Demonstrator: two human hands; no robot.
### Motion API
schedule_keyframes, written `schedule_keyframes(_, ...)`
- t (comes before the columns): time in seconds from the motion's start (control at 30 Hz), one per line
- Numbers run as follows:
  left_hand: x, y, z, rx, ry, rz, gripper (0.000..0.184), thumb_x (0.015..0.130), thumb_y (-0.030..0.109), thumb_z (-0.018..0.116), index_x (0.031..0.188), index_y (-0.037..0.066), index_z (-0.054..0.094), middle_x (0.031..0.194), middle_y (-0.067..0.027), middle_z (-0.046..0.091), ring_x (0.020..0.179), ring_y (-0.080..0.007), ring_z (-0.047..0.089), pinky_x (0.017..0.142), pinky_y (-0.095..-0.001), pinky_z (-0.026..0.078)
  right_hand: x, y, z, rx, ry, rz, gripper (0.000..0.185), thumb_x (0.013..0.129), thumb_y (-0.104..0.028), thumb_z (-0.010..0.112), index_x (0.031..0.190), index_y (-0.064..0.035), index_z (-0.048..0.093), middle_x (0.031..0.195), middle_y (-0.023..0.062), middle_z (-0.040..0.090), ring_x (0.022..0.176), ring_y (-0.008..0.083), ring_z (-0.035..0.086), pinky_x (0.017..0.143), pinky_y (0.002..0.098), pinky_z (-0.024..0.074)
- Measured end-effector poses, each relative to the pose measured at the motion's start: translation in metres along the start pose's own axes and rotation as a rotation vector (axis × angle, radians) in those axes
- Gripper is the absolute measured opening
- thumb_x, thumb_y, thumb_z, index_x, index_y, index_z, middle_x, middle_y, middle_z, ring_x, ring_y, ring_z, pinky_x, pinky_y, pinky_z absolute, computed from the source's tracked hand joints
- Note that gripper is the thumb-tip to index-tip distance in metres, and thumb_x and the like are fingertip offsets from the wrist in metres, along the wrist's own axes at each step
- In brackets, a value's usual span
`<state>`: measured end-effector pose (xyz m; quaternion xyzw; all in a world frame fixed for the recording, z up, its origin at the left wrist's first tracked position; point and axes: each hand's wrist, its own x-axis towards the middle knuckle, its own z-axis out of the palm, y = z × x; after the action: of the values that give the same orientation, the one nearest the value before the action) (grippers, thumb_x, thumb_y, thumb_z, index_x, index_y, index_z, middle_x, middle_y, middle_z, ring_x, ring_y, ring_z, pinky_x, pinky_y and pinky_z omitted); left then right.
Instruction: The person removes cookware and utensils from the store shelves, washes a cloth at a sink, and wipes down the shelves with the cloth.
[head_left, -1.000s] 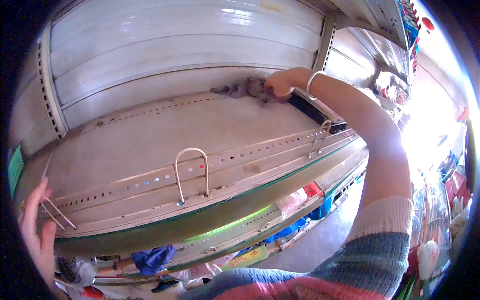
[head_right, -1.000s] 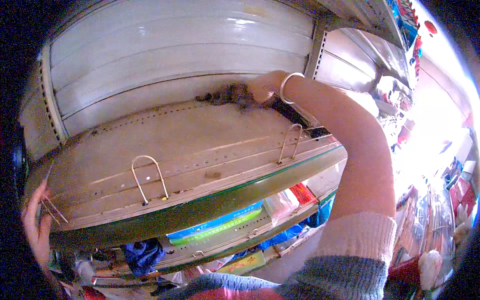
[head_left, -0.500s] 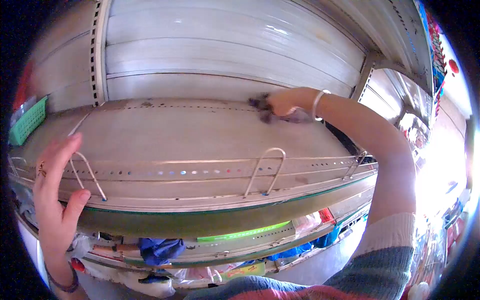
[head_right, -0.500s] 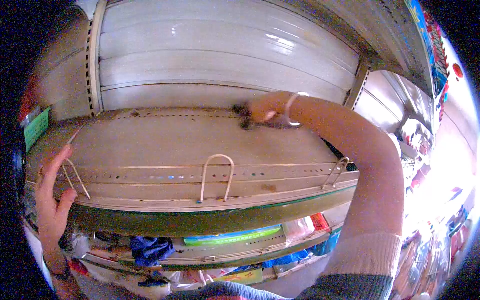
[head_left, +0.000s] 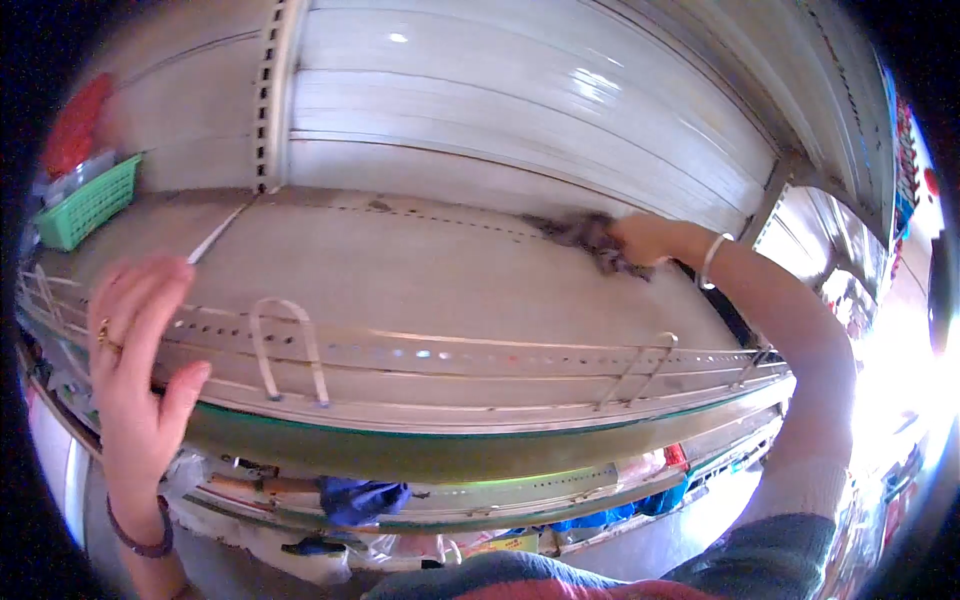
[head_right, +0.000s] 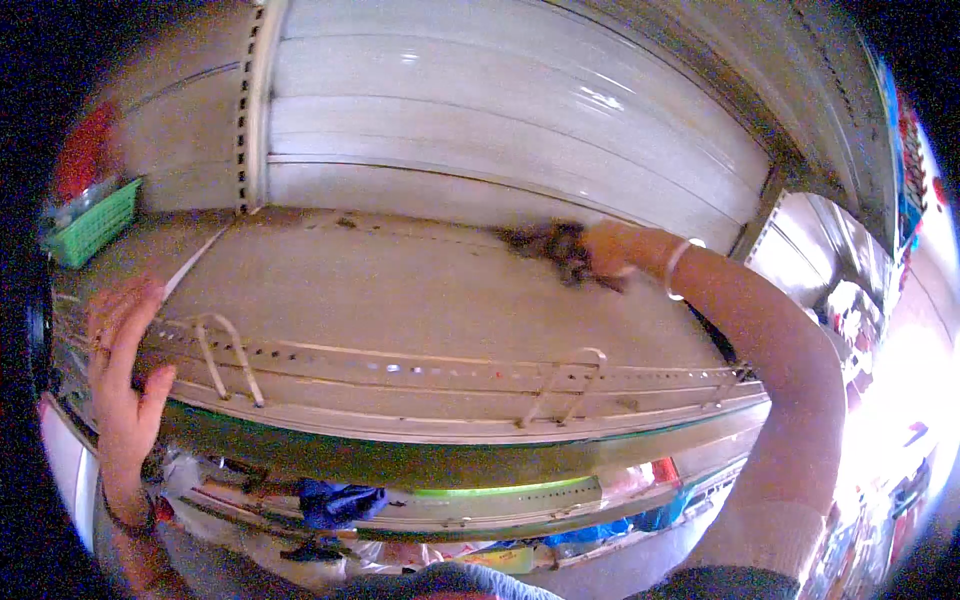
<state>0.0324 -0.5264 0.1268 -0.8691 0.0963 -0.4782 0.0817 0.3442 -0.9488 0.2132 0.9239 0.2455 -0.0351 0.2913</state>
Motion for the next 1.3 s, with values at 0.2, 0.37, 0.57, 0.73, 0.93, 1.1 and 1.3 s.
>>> schedule_keyframes(0.2,0.005,-0.001,0.0,-0.049,0.023,0.015,0.049,0.07,0.017,0.063,0.116,0.003,0.054,0.115,-0.0113,0.055,0.109,-0.031,0.05,0.1,-0.0496,0.031,0.042,-0.061,-0.05,-0.015,-0.058,-0.114,0.029,0.077,-0.016,0.05,0.095,0.0052,0.059,0.089,0.0255,0.061,0.082,0.0371,0.06,0.072,0.0459,0.0457)
schedule_keyframes(0.37,0.003,-0.005,0.005,-0.134,0.083,0.021,0.048,0.069,0.014,0.062,0.115,0.004,0.056,0.114,-0.0118,0.055,0.107,-0.0315,0.051,0.094,-0.0488,0.038,0.11,-0.227,-0.158,0.043,0.27,-0.569,0.029,0.079,-0.011,0.048,0.104,0.0027,0.054,0.091,0.0246,0.061,0.085,0.039,0.059,0.072,0.0458,0.0459)
schedule_keyframes(0.57,-0.001,-0.008,0.004,-0.173,0.003,0.009,0.049,0.07,0.008,0.057,0.118,0.0,0.052,0.121,-0.0147,0.051,0.115,-0.0352,0.045,0.102,-0.0487,0.031,0.136,-0.262,-0.179,0.238,0.423,-0.772,0.03,0.076,-0.007,0.05,0.106,-0.0014,0.054,0.092,0.023,0.061,0.087,0.0377,0.059,0.073,0.0446,0.0462)
schedule_keyframes(0.73,-0.001,-0.009,0.007,-0.143,0.112,0.023,0.044,0.069,0.012,0.06,0.111,0.004,0.057,0.109,-0.0114,0.055,0.106,-0.0299,0.051,0.094,-0.0467,0.039,0.054,-0.159,-0.127,0.181,0.133,-0.391,0.045,0.075,-0.006,0.051,0.12,-0.008,0.05,0.103,0.0205,0.059,0.096,0.0335,0.057,0.081,0.0411,0.0439)
schedule_keyframes(0.93,-0.001,-0.009,0.01,-0.166,0.147,0.018,0.044,0.068,0.01,0.059,0.112,0.004,0.057,0.11,-0.0115,0.055,0.108,-0.0299,0.051,0.094,-0.0469,0.039,0.053,-0.171,-0.123,0.309,0.182,-0.329,0.052,0.082,-0.03,0.052,0.126,-0.0039,0.042,0.101,0.0241,0.058,0.094,0.036,0.057,0.08,0.0418,0.0442)
schedule_keyframes(1.1,-0.003,-0.01,0.012,-0.178,0.101,0.014,0.044,0.071,0.012,0.056,0.114,0.002,0.055,0.115,-0.0142,0.054,0.111,-0.034,0.049,0.097,-0.0482,0.036,0.114,-0.273,-0.18,0.186,0.486,-0.701,0.052,0.088,-0.034,0.045,0.126,0.0014,0.039,0.101,0.0245,0.059,0.091,0.0411,0.056,0.081,0.0456,0.0442)
schedule_keyframes(1.3,-0.005,-0.011,0.011,-0.184,0.081,0.025,0.042,0.073,0.01,0.055,0.114,0.001,0.055,0.116,-0.0142,0.054,0.11,-0.0343,0.049,0.097,-0.0474,0.036,0.118,-0.23,-0.167,0.115,0.294,-0.576,0.035,0.086,-0.02,0.042,0.115,-0.0024,0.047,0.102,0.0234,0.057,0.095,0.0372,0.055,0.084,0.0442,0.0428)
